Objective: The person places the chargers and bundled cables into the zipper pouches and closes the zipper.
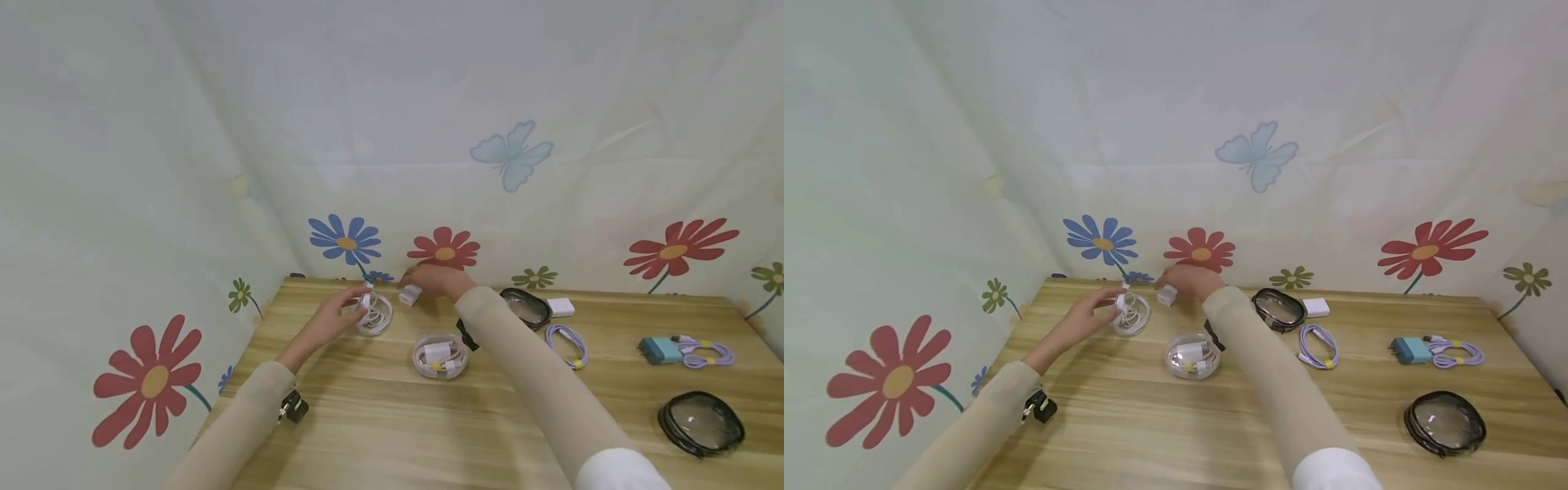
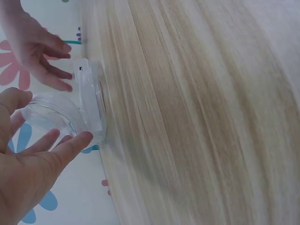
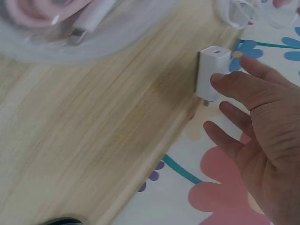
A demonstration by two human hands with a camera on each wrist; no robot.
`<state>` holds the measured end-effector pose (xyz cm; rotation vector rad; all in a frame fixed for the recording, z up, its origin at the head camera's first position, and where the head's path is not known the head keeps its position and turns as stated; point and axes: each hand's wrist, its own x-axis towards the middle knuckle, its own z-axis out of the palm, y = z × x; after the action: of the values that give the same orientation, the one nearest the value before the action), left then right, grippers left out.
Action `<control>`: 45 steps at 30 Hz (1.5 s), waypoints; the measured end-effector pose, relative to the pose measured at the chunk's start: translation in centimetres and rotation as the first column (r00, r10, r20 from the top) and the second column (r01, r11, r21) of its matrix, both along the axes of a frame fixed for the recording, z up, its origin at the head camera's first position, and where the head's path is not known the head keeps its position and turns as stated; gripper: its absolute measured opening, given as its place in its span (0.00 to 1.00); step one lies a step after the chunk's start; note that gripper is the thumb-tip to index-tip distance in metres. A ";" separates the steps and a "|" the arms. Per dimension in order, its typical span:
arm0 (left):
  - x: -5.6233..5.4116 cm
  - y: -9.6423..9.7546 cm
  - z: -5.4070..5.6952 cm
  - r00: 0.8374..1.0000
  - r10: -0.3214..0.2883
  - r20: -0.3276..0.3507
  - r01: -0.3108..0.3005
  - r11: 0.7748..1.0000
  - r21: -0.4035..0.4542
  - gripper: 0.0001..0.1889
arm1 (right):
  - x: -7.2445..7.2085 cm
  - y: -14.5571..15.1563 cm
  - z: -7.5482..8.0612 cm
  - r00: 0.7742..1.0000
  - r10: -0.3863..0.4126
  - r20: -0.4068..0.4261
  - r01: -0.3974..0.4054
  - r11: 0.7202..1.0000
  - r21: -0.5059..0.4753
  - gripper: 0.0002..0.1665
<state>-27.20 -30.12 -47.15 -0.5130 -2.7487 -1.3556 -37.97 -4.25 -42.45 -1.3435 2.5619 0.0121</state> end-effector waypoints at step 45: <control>0.0 0.0 0.3 1.000 -0.001 -0.008 0.001 1.000 -0.013 0.24 | 0.5 2.2 -0.9 0.990 -0.123 0.062 0.126 0.991 -0.036 0.24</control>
<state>-27.21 -30.13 -46.80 -0.5201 -2.7528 -1.3337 -37.49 -2.10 -43.34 -1.1759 2.6028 -0.1006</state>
